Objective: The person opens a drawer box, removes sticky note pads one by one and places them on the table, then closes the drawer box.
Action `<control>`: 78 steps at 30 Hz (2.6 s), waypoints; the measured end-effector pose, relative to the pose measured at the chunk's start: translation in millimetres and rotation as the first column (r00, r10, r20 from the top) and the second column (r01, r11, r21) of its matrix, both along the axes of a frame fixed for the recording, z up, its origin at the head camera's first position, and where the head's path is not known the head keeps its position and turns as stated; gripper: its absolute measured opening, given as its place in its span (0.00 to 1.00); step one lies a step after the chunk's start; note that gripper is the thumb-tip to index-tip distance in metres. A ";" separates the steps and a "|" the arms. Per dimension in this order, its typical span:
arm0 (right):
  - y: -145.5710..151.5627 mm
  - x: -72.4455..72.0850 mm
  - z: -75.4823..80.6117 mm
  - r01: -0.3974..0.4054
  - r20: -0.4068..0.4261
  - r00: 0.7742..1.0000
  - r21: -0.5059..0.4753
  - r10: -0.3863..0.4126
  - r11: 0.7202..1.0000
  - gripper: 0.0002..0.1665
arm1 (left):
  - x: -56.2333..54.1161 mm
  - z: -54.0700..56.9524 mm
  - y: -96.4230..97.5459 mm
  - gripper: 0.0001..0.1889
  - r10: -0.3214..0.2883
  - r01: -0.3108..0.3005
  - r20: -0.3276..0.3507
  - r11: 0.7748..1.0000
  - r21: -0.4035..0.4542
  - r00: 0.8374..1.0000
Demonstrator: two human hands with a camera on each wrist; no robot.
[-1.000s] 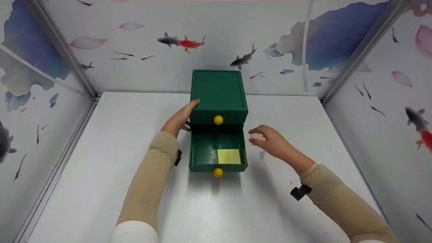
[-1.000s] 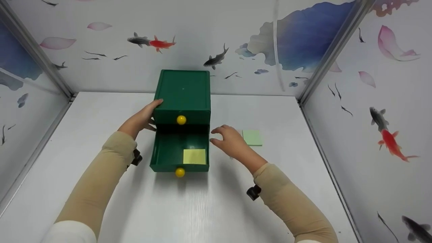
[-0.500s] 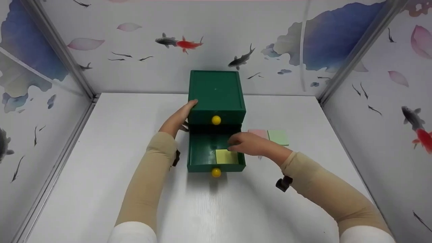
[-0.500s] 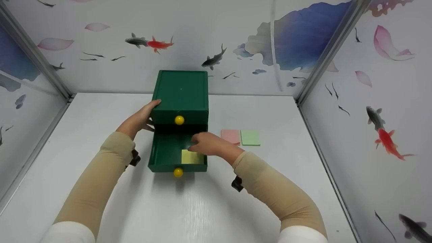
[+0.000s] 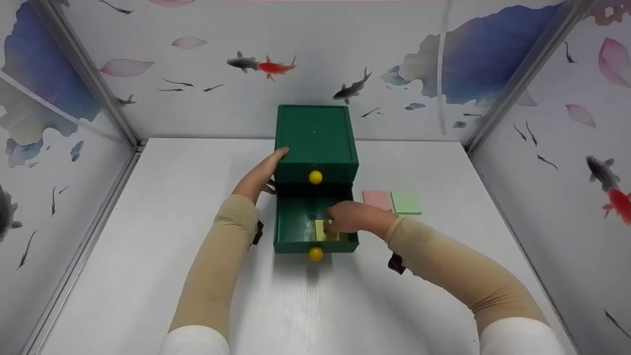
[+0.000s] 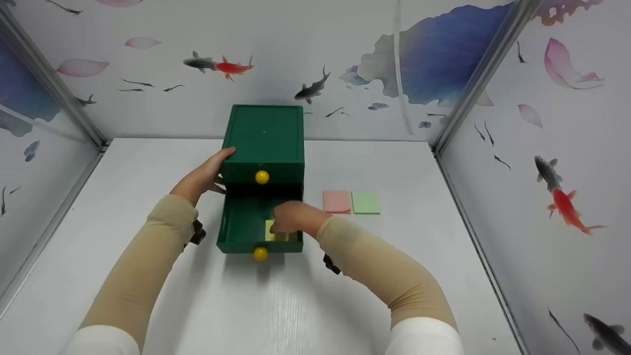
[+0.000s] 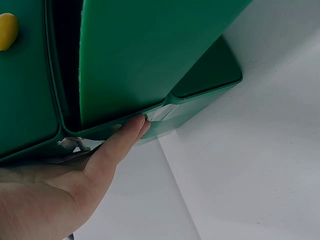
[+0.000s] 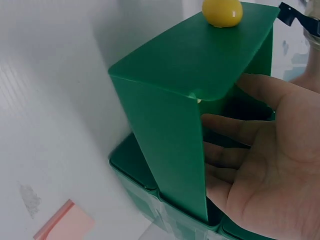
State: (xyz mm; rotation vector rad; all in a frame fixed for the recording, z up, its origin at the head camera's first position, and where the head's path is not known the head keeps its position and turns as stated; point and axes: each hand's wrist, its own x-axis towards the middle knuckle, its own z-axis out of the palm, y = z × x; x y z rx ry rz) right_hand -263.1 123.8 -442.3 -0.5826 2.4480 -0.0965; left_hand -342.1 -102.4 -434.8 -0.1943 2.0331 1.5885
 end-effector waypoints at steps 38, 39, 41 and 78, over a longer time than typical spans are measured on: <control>19.7 14.9 -14.2 0.022 -0.194 0.977 -0.333 -0.091 0.943 0.09 | 1.8 0.5 -0.8 0.48 -0.018 0.018 -0.025 1.000 -0.007 1.000; 21.9 16.8 -14.1 0.013 -0.209 0.973 -0.370 -0.097 0.929 0.09 | 1.8 0.5 -0.7 0.48 -0.017 0.017 -0.024 1.000 -0.005 1.000; 26.9 20.8 -13.5 -0.006 -0.241 0.964 -0.437 -0.110 0.899 0.09 | 2.0 1.1 -0.2 0.47 -0.017 0.018 -0.022 1.000 0.003 1.000; 150.1 26.6 -68.3 0.132 -0.303 0.696 -0.837 -0.651 0.531 0.09 | 0.7 0.1 -0.8 0.48 -0.016 0.016 -0.021 1.000 -0.018 1.000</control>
